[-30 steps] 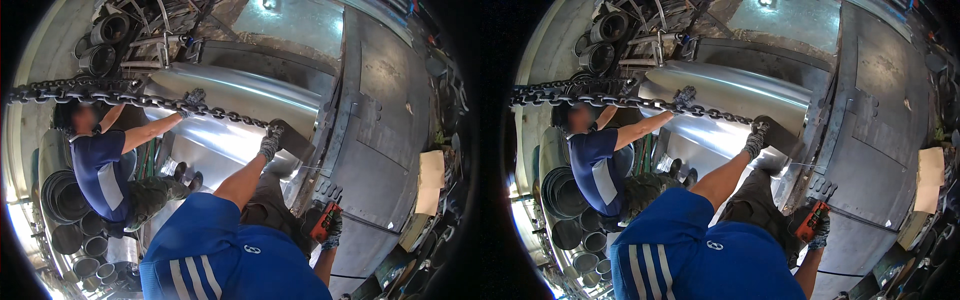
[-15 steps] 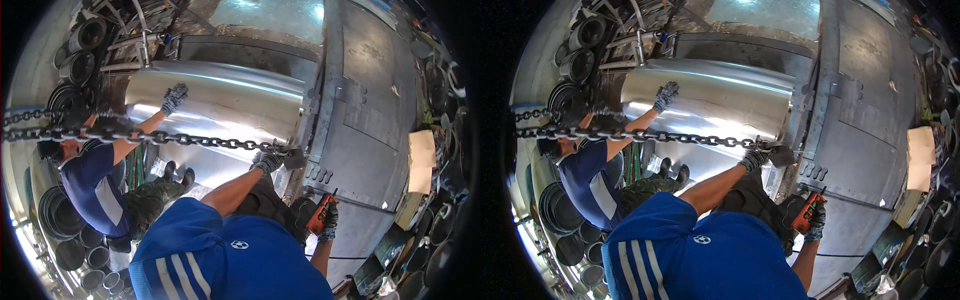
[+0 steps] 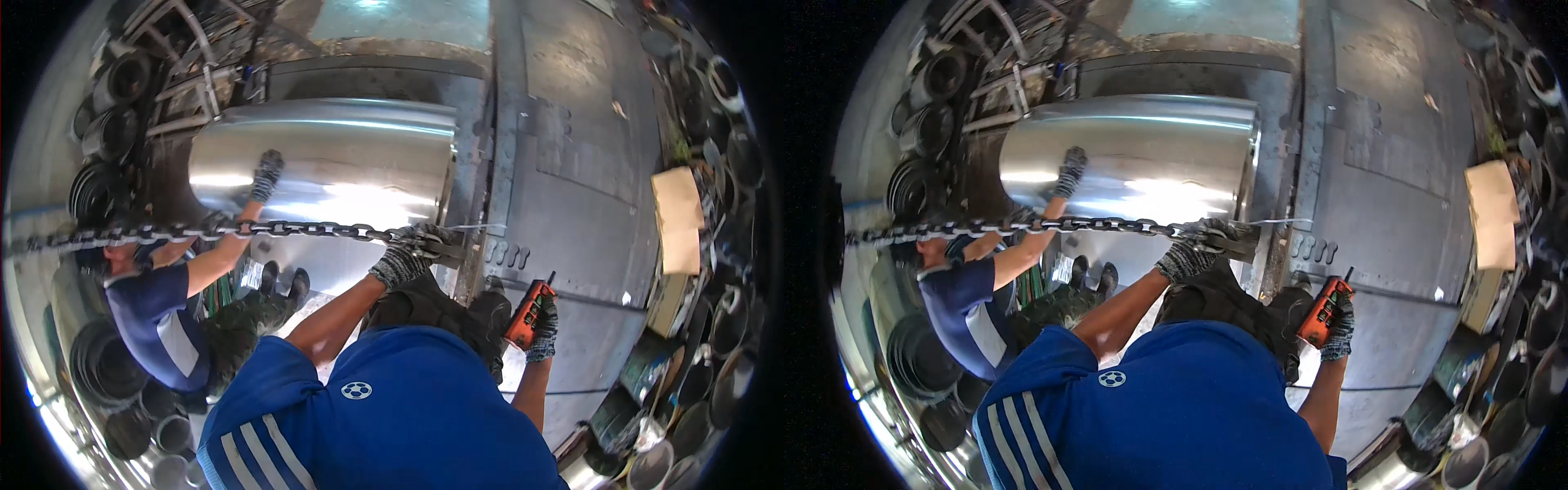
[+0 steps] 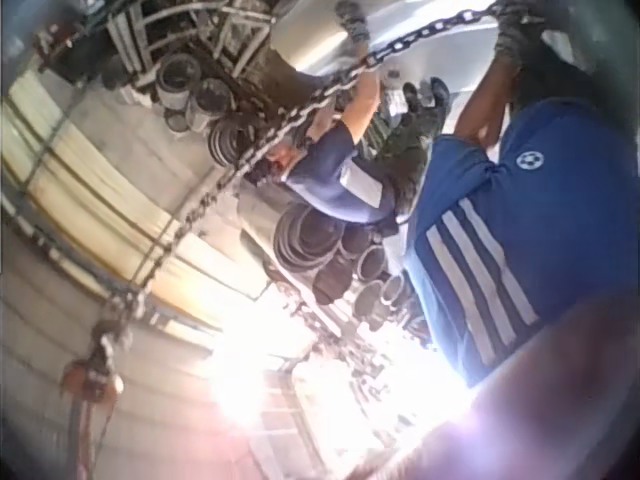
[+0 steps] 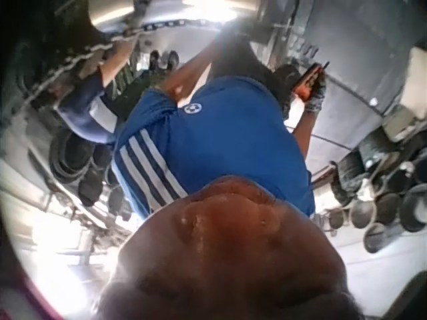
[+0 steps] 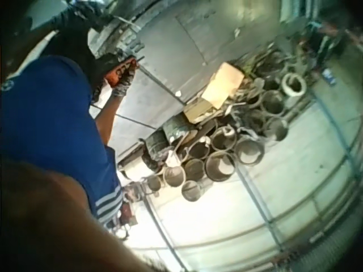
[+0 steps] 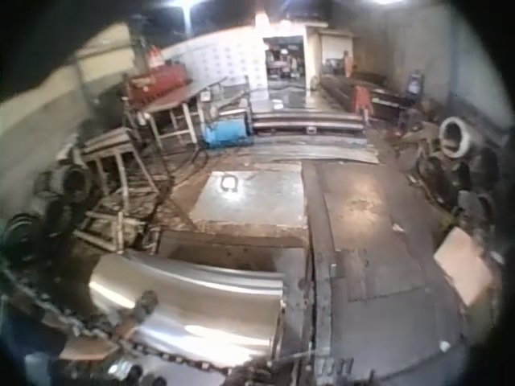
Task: The person operates a remote control to maneuver a large metal cylinder suspended by chains. They then assist a coworker in manually guiding and positioning the cylinder on the workshop floor.
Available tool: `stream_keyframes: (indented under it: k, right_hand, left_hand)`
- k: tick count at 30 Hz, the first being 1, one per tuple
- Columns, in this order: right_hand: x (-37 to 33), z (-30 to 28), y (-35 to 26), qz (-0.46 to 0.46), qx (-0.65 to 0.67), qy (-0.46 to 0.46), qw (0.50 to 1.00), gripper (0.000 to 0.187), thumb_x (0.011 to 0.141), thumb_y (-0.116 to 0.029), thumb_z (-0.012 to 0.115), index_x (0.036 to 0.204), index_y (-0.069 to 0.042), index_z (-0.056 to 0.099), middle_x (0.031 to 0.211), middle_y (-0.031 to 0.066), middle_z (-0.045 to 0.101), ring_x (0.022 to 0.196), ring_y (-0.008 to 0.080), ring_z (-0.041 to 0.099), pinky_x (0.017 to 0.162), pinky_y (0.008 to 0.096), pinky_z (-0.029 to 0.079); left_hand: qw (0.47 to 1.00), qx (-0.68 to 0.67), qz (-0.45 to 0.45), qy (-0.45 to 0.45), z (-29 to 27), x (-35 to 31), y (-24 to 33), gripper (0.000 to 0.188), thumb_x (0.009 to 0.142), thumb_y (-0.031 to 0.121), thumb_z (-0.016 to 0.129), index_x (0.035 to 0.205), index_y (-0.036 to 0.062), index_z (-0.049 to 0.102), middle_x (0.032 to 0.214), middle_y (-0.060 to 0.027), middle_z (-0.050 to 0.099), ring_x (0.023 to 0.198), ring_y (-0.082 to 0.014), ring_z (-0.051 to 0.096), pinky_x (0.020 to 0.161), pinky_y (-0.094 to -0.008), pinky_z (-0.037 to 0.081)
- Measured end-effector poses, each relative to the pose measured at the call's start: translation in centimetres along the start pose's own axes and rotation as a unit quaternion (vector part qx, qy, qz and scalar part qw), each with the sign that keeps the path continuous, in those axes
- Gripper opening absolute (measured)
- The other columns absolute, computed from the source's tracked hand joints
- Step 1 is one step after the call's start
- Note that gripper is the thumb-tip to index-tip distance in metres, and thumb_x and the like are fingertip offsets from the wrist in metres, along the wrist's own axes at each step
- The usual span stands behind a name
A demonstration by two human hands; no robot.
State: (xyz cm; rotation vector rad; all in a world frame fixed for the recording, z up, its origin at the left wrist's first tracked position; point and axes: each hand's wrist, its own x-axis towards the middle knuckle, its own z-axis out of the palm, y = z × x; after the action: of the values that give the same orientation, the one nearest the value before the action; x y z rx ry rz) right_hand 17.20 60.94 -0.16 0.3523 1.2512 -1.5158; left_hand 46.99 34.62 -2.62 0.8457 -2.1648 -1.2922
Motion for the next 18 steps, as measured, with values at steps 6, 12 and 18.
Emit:
stream_keyframes:
  k: [6,12,18]
  right_hand:
    - [1.8,3.5,-3.4,0.026,-0.122,-0.025,0.992,0.035,0.089,-0.041,0.063,0.111,-0.013,0.064,0.092,0.0062,0.069,0.076,0.0235,0.068,0.069,0.0409,0.059]
    - [4.8,6.3,-5.2,-0.014,-0.223,-0.115,0.968,0.038,0.087,-0.039,0.063,0.114,-0.012,0.064,0.093,0.0054,0.069,0.079,0.0209,0.067,0.071,0.0381,0.058]
    - [8.9,6.9,-5.7,0.002,-0.367,-0.135,0.920,0.039,0.097,-0.040,0.050,0.125,-0.016,0.060,0.106,0.0005,0.067,0.088,0.0141,0.063,0.072,0.0315,0.051]
  left_hand:
    - [0.959,0.273,0.057,0.058,-5.2,-7.1,1.3,0.022,0.081,0.023,0.062,0.099,0.0116,0.068,0.102,-0.0079,0.066,0.096,-0.0294,0.061,0.084,-0.0420,0.049]
    - [0.933,0.175,-0.281,0.144,-7.3,-12.1,-1.1,0.026,0.083,0.025,0.067,0.104,0.0109,0.063,0.103,-0.0089,0.064,0.101,-0.0253,0.059,0.089,-0.0391,0.045]
    - [0.890,0.088,-0.348,0.282,-5.1,-17.9,-6.1,0.013,0.080,0.015,0.060,0.092,0.0113,0.064,0.088,-0.0116,0.065,0.083,-0.0296,0.061,0.076,-0.0385,0.051]
